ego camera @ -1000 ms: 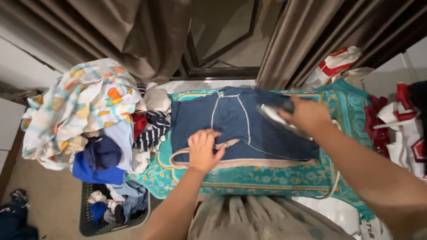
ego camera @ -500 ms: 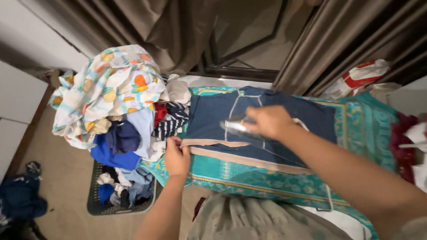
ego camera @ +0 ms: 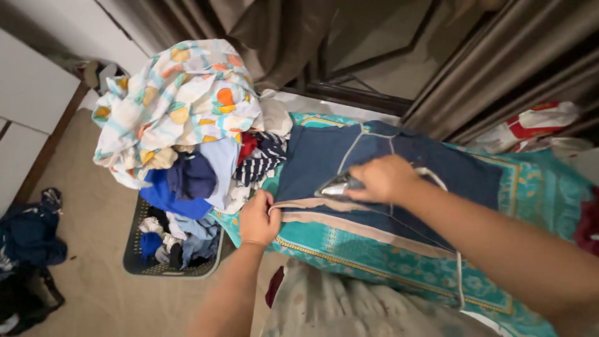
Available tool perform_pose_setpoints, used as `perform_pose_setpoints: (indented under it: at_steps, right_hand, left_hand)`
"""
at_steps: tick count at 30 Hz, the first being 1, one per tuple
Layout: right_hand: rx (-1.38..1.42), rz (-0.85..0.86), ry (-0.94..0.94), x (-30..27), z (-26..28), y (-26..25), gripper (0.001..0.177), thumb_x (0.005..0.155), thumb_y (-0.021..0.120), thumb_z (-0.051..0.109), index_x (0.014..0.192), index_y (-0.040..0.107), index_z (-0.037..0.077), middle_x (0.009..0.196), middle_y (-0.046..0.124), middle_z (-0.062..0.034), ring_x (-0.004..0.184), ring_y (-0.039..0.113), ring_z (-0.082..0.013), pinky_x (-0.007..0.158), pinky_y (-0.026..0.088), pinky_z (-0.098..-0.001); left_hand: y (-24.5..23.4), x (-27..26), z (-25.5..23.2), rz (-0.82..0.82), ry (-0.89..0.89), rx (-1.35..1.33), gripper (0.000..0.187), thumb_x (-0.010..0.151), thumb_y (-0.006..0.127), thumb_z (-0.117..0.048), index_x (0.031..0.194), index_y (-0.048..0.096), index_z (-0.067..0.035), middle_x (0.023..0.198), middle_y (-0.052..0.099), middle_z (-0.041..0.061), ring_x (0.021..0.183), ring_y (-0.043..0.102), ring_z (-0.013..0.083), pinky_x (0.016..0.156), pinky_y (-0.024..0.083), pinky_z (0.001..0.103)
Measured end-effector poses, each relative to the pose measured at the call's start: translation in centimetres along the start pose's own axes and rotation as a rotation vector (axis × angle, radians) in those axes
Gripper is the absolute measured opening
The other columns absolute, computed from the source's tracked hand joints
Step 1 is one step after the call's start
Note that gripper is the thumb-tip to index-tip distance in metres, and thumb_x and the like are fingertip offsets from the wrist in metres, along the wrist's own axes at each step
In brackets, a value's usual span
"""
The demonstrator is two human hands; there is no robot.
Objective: Iron, button, and fold clothes on an ironing board.
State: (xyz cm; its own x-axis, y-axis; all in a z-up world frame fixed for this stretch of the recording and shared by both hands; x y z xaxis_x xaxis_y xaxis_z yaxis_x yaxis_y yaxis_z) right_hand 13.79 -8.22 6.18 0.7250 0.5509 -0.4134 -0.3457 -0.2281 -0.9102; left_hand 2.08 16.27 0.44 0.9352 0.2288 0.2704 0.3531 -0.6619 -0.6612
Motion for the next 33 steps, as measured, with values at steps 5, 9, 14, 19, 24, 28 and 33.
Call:
perform_pose_setpoints:
  at_steps: [5,9,14,19,24,28,33]
  right_hand:
    - [0.03,-0.105,0.029,2.2,-0.6,-0.5,0.053,0.088,0.058,0.067,0.1,0.07,0.017,0.087,0.075,-0.0138,0.08,0.073,-0.0336,0.07,0.058,-0.0474]
    - [0.142,-0.375,0.219,3.9,-2.8,-3.6,0.054,0.088,0.062,0.063,0.097,0.071,0.01,0.085,0.074,-0.0161,0.078,0.073,-0.0353,0.067,0.057,-0.0484]
    - [0.038,-0.244,0.002,4.3,1.8,-3.7,0.054,0.084,0.063,0.065,0.098,0.072,0.014,0.083,0.074,-0.0153,0.076,0.073,-0.0357,0.067,0.058,-0.048]
    - [-0.031,-0.166,-0.202,4.7,5.6,-3.0,0.056,0.084,0.061,0.068,0.098,0.072,0.014,0.081,0.075,-0.0144,0.074,0.073,-0.0349,0.066,0.058,-0.0476]
    - [0.119,-0.518,0.081,7.7,2.1,-5.1,0.058,0.088,0.062,0.066,0.092,0.073,0.009,0.08,0.074,-0.0175,0.076,0.072,-0.0366,0.066,0.057,-0.0486]
    - [0.11,-0.453,0.029,7.2,3.5,-5.8,0.055,0.087,0.063,0.064,0.091,0.073,0.01,0.079,0.073,-0.0171,0.074,0.072,-0.0369,0.065,0.057,-0.0494]
    - [-0.028,-0.179,-0.345,4.2,9.9,-2.4,0.052,0.084,0.064,0.064,0.091,0.071,0.013,0.077,0.074,-0.014,0.073,0.073,-0.0349,0.065,0.058,-0.0484]
  left_hand:
    - [-0.4,0.1,-1.0,0.003,0.091,-0.054,0.009,0.078,0.057,-0.012,0.081,0.05,-0.007,0.074,0.055,0.015,0.072,0.057,0.0391,0.066,0.045,0.049]
    - [-1.0,0.1,-2.0,0.023,0.116,-0.098,0.01,0.075,0.057,-0.013,0.077,0.05,-0.006,0.075,0.053,0.016,0.073,0.055,0.0406,0.066,0.044,0.049]
    - [-1.1,0.3,-2.4,-0.023,0.091,-0.077,0.008,0.075,0.059,-0.01,0.077,0.051,-0.007,0.081,0.052,0.014,0.071,0.056,0.0374,0.062,0.044,0.047]
    - [-1.1,-0.2,-1.0,-0.056,0.014,-0.116,0.014,0.072,0.065,-0.01,0.072,0.051,-0.007,0.078,0.05,0.012,0.064,0.055,0.0334,0.057,0.044,0.043]
    - [-1.3,-0.5,-2.0,-0.045,0.142,-0.136,0.015,0.071,0.065,-0.011,0.07,0.051,-0.008,0.08,0.05,0.011,0.067,0.055,0.0326,0.059,0.044,0.042]
    - [-1.4,0.0,-2.5,-0.018,0.111,-0.142,0.022,0.07,0.07,-0.016,0.073,0.05,-0.007,0.079,0.048,0.012,0.066,0.053,0.0334,0.058,0.043,0.043]
    - [-1.3,-0.8,0.2,-0.106,0.006,-0.24,0.021,0.09,0.063,-0.021,0.086,0.049,-0.005,0.085,0.047,0.014,0.07,0.051,0.0345,0.062,0.043,0.042]
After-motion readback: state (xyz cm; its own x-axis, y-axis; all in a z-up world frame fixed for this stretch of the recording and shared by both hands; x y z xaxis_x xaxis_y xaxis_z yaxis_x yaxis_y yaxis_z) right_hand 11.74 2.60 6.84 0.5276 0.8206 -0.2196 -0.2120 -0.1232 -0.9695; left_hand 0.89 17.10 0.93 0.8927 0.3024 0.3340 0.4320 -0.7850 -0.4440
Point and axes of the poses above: each hand's wrist, its own x-axis towards the middle knuckle, its own y-axis out of the palm, z = x × y, the point moved 10 cm from there along x, towards the middle knuckle
